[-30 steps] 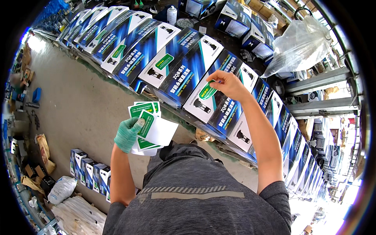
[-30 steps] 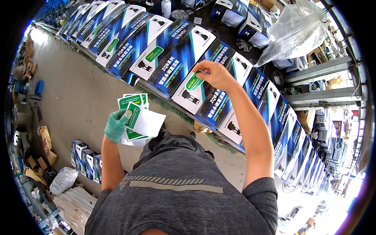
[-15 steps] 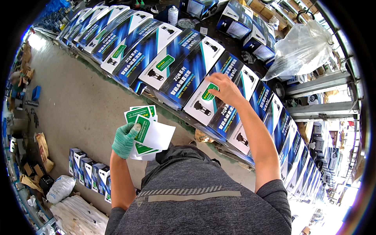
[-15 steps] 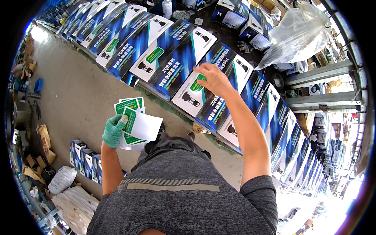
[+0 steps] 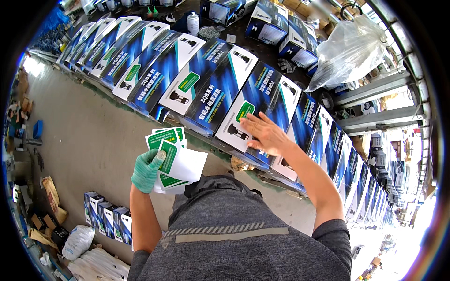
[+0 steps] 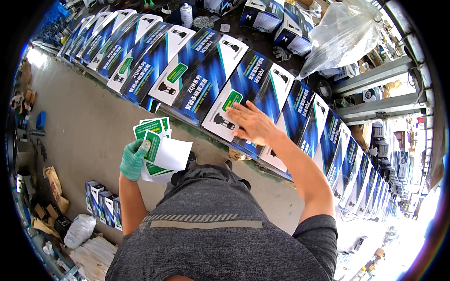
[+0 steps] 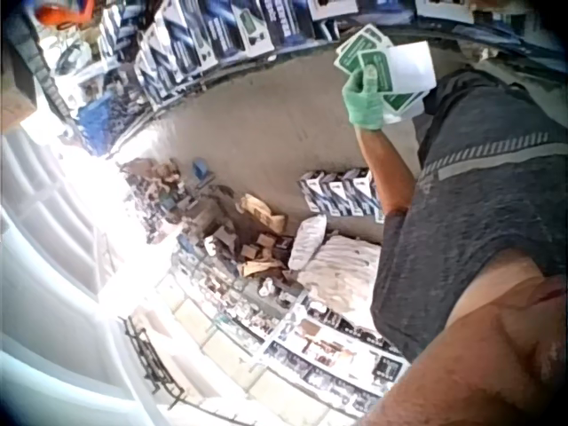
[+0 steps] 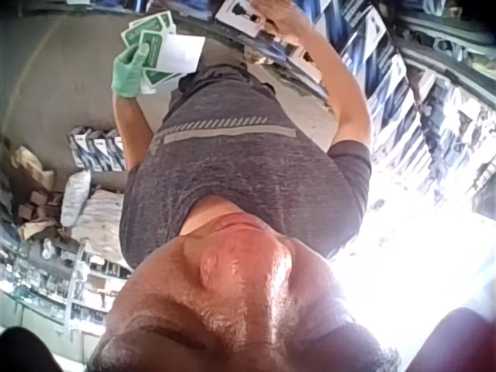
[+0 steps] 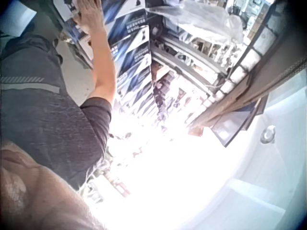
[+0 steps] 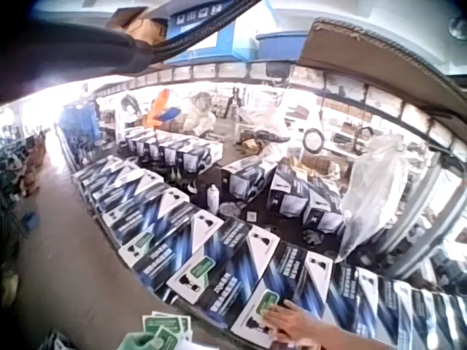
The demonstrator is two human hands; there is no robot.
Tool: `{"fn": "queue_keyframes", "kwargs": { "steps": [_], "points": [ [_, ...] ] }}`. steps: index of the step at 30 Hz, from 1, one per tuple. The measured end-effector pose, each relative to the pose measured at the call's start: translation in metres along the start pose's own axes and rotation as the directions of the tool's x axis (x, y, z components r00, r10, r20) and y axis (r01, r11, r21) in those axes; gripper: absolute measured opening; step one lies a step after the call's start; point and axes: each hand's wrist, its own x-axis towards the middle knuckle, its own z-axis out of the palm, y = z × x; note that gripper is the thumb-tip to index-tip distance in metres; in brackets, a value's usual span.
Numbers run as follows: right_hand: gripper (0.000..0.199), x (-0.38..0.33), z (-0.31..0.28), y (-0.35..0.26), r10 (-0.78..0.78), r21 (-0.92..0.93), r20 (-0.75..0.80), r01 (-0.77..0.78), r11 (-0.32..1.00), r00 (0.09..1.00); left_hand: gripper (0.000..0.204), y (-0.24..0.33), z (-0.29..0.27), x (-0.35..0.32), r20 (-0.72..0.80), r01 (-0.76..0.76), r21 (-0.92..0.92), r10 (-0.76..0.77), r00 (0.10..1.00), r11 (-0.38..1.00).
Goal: The person retrieves green and white labels from a cardboard box and applies them one by one to the tops of product boxes arranged on a table and on the floor. The person wears gloves and repeatedly peels backing from each label before pressing it onto a box.
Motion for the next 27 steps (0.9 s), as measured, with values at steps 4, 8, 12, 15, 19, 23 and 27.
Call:
{"fn": "queue_keyframes", "kwargs": {
  "steps": [4,8,12,15,19,23,27],
  "points": [
    [0.070,0.018,-0.002,0.031,0.096,-0.145,0.072,-0.084,0.986,0.993,0.027,0.012,-0.001,0.008,0.043,-0.004,0.018,0.003,0.999,1.000],
    [0.062,0.031,-0.003,0.041,0.261,-0.206,0.030,-0.250,0.946,0.965,0.029,0.020,-0.004,0.015,0.090,-0.006,0.036,0.003,0.996,0.999],
    [0.061,0.042,-0.002,0.022,0.337,-0.205,0.024,-0.325,0.923,0.941,0.032,0.029,-0.003,0.019,0.139,-0.020,0.057,0.012,0.990,0.998],
    [0.054,0.034,-0.002,-0.017,0.301,-0.070,0.011,-0.300,0.951,0.953,0.033,0.037,0.006,0.031,0.140,-0.080,0.081,0.068,0.988,0.993],
    [0.033,0.021,-0.062,-0.104,0.638,0.809,0.111,-0.442,0.387,0.762,0.040,0.050,0.039,0.048,0.308,-0.068,0.156,0.017,0.951,0.985],
    [0.058,0.022,-0.075,-0.140,0.486,0.747,-0.223,-0.172,0.642,0.845,0.041,0.051,0.079,0.051,0.482,-0.060,0.166,-0.028,0.876,0.984],
    [0.043,-0.006,-0.101,-0.133,0.390,0.861,-0.028,-0.176,0.477,0.920,0.040,0.048,0.118,0.046,0.577,-0.037,0.108,-0.032,0.816,0.994]
  ]
}}
